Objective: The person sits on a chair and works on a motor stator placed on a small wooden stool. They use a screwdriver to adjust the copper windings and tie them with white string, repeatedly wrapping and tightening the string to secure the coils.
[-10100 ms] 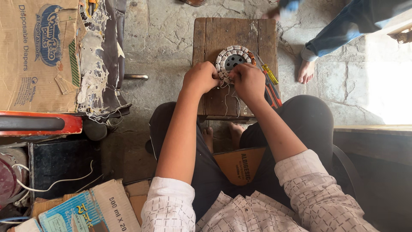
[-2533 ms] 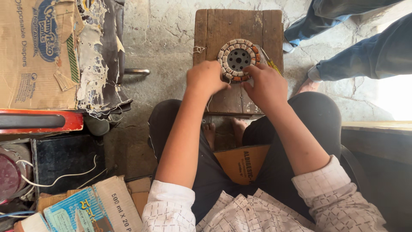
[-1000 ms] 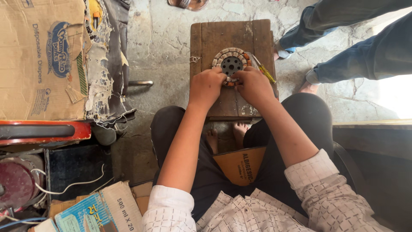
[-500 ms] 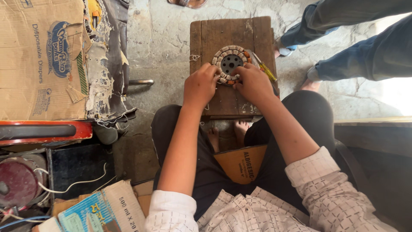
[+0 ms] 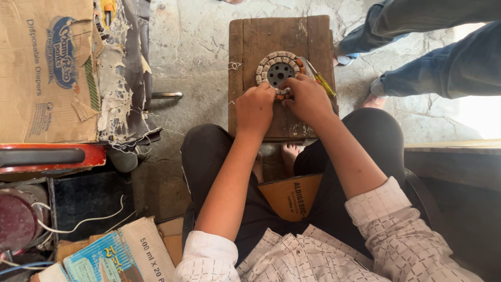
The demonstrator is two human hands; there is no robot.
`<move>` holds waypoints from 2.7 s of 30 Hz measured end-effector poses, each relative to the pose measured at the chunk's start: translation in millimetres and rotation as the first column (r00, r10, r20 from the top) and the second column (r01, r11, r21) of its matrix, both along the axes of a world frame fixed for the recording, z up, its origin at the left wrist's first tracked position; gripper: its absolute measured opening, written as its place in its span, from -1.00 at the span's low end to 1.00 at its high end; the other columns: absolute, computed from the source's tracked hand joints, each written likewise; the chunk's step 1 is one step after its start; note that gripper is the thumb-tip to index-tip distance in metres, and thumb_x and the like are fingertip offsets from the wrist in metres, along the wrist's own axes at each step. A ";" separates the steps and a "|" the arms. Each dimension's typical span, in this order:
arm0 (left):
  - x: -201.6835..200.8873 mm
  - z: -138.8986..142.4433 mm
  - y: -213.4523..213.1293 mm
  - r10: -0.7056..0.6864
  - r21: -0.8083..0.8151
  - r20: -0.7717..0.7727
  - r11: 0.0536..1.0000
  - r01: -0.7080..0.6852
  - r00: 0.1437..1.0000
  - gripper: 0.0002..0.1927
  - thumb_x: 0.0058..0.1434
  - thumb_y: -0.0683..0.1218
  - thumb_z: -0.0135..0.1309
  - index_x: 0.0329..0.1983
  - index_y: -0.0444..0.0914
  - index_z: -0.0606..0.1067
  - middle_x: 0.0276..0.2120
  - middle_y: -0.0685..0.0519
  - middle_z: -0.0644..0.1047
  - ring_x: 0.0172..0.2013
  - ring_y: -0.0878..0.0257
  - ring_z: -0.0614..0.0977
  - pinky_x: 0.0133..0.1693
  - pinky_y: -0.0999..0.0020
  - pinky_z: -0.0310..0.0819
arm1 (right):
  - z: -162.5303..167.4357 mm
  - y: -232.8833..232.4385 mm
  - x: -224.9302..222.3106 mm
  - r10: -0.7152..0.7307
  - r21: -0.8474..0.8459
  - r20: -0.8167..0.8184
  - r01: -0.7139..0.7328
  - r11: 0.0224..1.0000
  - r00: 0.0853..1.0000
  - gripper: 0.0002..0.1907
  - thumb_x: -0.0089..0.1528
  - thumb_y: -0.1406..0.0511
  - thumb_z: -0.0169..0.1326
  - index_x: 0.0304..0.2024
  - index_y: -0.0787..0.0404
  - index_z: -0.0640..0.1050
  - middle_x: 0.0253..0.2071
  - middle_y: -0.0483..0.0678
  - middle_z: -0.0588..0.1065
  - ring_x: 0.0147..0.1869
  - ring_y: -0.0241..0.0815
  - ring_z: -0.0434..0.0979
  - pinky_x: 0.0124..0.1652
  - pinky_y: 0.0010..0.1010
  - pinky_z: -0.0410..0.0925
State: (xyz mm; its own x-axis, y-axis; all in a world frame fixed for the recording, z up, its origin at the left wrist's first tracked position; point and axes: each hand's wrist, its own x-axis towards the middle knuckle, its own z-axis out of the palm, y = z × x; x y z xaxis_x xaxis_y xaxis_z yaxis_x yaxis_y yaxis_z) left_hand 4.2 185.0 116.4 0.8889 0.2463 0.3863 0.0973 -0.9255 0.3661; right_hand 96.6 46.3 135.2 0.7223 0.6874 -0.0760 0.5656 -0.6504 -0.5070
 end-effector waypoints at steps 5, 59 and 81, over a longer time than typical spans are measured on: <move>1.3 -1.5 -16.0 0.079 0.043 -0.029 0.996 -0.078 0.996 -0.96 0.09 -0.20 0.11 -0.45 -0.20 0.55 -0.33 0.07 0.54 -0.32 0.11 0.64 -0.39 0.17 0.55 | -2.8 -3.0 0.7 0.015 -0.008 -0.007 -0.016 1.000 1.000 -0.63 0.06 0.30 0.33 -0.07 0.10 0.60 -0.14 0.03 0.52 0.00 0.08 0.55 -0.03 -0.10 0.37; 36.8 9.9 47.0 -0.367 -0.691 -0.001 0.673 0.265 0.930 -0.80 0.13 -0.05 0.27 -0.22 -0.22 0.65 -0.27 0.02 0.63 -0.22 0.12 0.65 -0.17 0.23 0.50 | 51.8 -2.9 7.2 0.192 0.380 -0.015 -0.172 0.909 0.981 -0.78 0.21 0.28 0.26 -0.18 0.26 0.55 -0.04 0.00 0.49 0.09 0.06 0.46 0.07 -0.17 0.33; 41.2 11.1 51.4 -0.116 -0.864 0.408 0.273 0.424 0.906 -0.91 0.39 -0.24 0.11 -0.23 -0.26 0.60 -0.35 0.19 0.56 -0.31 0.46 0.51 -0.21 0.47 0.42 | 2.6 18.3 4.7 0.082 0.252 0.147 -0.118 0.961 0.986 -0.91 0.19 0.30 0.27 -0.32 0.20 0.64 -0.32 0.03 0.56 -0.21 0.12 0.58 -0.24 -0.10 0.39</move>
State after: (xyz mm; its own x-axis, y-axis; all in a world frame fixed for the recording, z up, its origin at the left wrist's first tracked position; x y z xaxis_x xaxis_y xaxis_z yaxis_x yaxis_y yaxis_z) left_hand 45.3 236.4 127.5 0.9049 0.3334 0.2645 -0.3083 0.0852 0.9475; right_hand 101.4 64.6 137.8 0.6402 0.7400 0.2064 0.6951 -0.4436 -0.5657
